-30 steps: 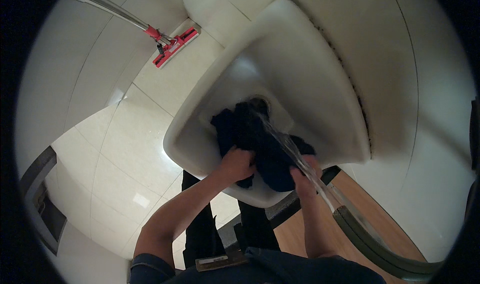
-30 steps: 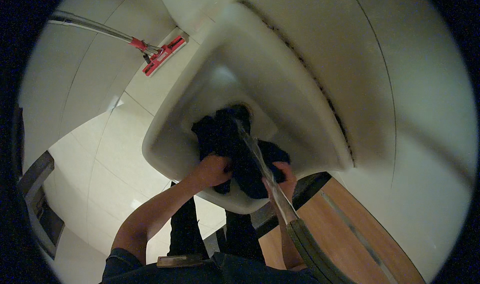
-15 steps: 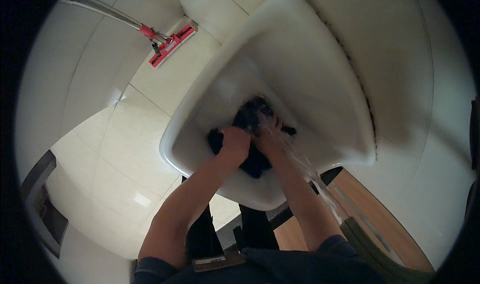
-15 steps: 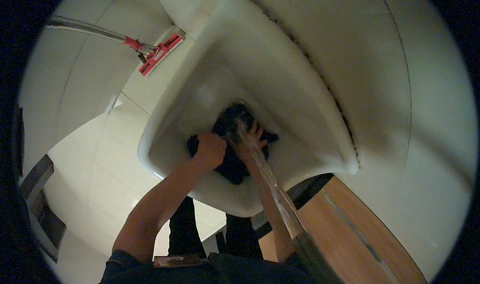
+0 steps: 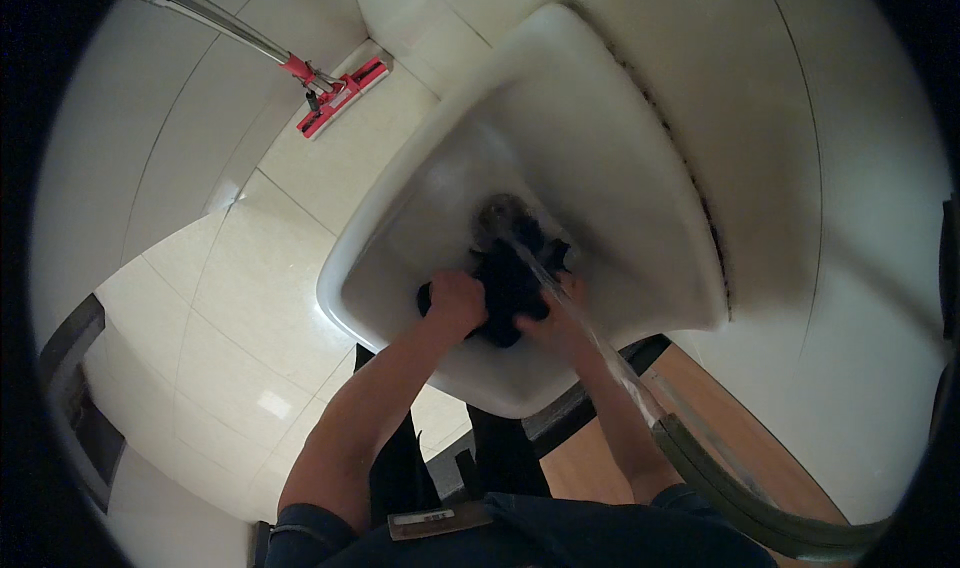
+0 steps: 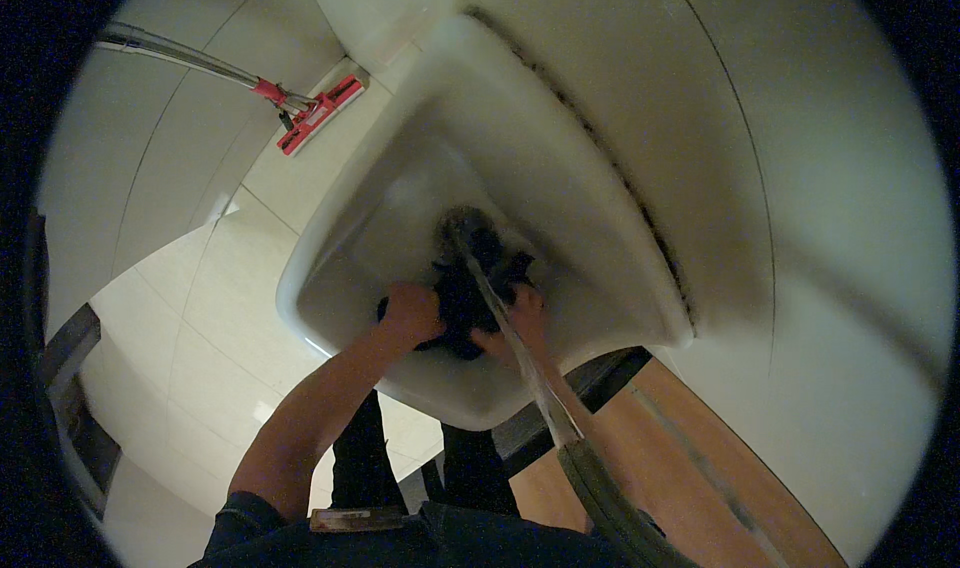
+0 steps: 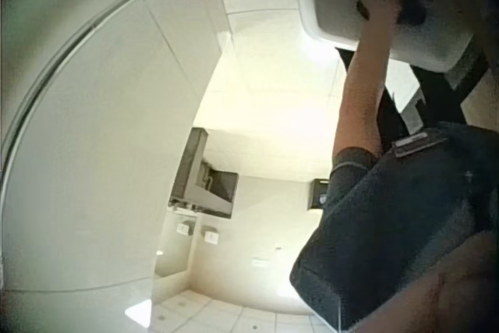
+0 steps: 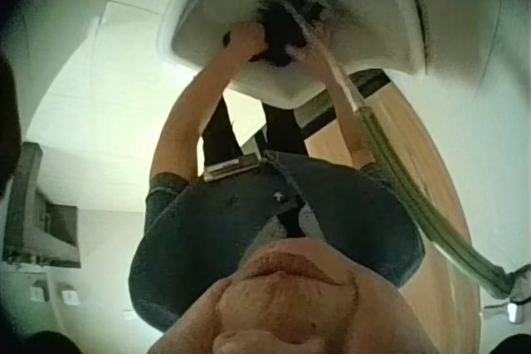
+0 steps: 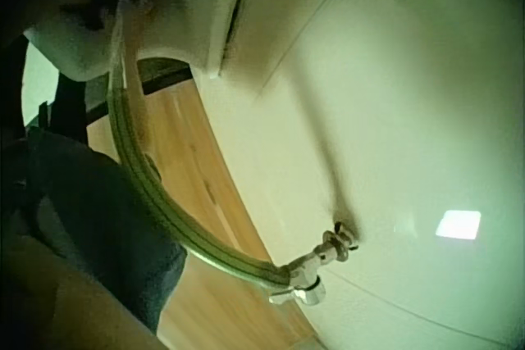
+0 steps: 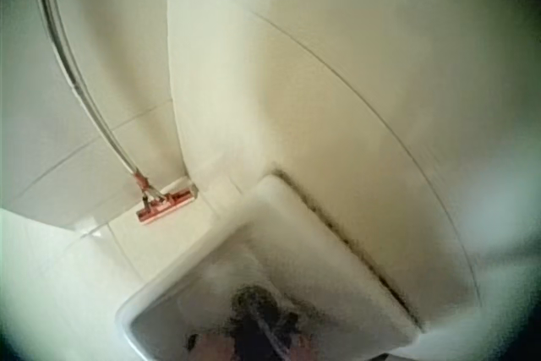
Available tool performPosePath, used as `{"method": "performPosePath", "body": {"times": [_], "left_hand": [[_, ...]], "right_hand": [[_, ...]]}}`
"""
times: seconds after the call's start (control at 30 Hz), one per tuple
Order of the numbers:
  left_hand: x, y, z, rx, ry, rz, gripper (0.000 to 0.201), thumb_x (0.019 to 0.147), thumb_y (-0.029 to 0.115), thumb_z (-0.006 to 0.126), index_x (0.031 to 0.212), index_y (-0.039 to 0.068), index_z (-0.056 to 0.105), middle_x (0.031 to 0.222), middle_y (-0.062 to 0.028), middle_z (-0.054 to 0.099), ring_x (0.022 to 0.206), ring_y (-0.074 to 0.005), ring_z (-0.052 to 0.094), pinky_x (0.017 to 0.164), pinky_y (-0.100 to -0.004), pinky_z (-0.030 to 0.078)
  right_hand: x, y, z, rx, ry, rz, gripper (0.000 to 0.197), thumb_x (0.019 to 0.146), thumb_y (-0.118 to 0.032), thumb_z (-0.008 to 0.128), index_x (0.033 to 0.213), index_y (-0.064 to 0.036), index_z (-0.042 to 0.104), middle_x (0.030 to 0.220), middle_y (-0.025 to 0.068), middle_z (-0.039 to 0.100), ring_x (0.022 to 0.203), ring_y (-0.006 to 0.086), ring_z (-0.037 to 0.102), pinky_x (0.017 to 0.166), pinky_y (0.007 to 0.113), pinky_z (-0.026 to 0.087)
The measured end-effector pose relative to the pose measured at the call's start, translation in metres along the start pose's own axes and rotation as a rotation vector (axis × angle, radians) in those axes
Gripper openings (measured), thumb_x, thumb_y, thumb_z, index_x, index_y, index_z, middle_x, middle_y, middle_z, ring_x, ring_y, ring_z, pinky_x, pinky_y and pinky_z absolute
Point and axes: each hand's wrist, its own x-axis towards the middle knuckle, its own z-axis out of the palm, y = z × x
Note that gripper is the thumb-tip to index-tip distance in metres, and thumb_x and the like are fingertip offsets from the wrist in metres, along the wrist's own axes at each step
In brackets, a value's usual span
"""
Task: The person hand-washes a dark garment in a white sink. They repeatedly submerge, scrub, and wring the item, then rinse it using a handheld shower hose. The garment remains in the sink at the end of the clip.
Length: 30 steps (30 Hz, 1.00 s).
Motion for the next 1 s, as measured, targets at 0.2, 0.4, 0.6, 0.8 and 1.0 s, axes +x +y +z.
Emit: {"method": "performPosePath", "body": {"times": [0.2, 0.4, 0.6, 0.8, 1.0], "left_hand": [[0.012, 0.000, -0.009, 0.019, 0.006, 0.064, 0.040, 0.071, 0.043, 0.065, 0.087, 0.007, 0.070, 0.087, -0.0135, 0.067, 0.084, -0.0298, 0.064, 0.074, -0.0439, 0.049], [0.014, 0.004, -0.005, -0.018, 0.008, -0.006, 0.029, 0.075, 0.034, 0.062, 0.089, 0.010, 0.068, 0.094, -0.0103, 0.066, 0.090, -0.0251, 0.063, 0.072, -0.0409, 0.048], [-0.003, -0.015, 0.011, 0.173, 0.227, -0.041, 0.035, 0.082, 0.027, 0.055, 0.112, 0.011, 0.058, 0.097, -0.0091, 0.062, 0.083, -0.0243, 0.061, 0.066, -0.0402, 0.046], [-0.004, -0.015, -0.004, 0.153, 0.241, 0.022, 0.053, 0.085, 0.026, 0.052, 0.136, 0.015, 0.039, 0.097, -0.0103, 0.059, 0.084, -0.0253, 0.059, 0.064, -0.0404, 0.044], [0.010, -0.015, -0.001, 0.106, 0.173, -0.122, 0.075, 0.072, 0.028, 0.066, 0.140, 0.020, 0.034, 0.101, -0.0175, 0.059, 0.091, -0.0315, 0.059, 0.076, -0.0450, 0.047]], "right_hand": [[0.053, -0.024, 0.069, -0.261, 0.132, 0.144, 0.055, 0.075, -0.047, 0.062, 0.112, -0.0066, 0.059, 0.126, 0.0250, 0.044, 0.118, 0.0398, 0.041, 0.095, 0.053, 0.034], [0.121, 0.003, 0.052, -0.186, 0.045, 0.166, 0.047, 0.075, -0.043, 0.065, 0.104, -0.0067, 0.064, 0.126, 0.0213, 0.047, 0.114, 0.0353, 0.048, 0.096, 0.051, 0.035], [0.078, 0.041, 0.013, 0.670, 0.209, 0.130, 0.064, 0.072, -0.040, 0.067, 0.124, -0.0066, 0.049, 0.125, 0.0190, 0.047, 0.115, 0.0397, 0.046, 0.098, 0.040, 0.036], [-0.001, -0.032, 0.015, -0.175, -0.105, -0.006, 0.070, 0.075, -0.049, 0.064, 0.131, -0.0143, 0.043, 0.129, 0.0201, 0.043, 0.118, 0.0350, 0.044, 0.096, 0.050, 0.036], [0.089, -0.023, 0.053, -0.224, 0.068, 0.130, 0.052, 0.078, -0.047, 0.062, 0.113, -0.0096, 0.057, 0.104, 0.0156, 0.064, 0.102, 0.0326, 0.058, 0.096, 0.046, 0.038]]}}
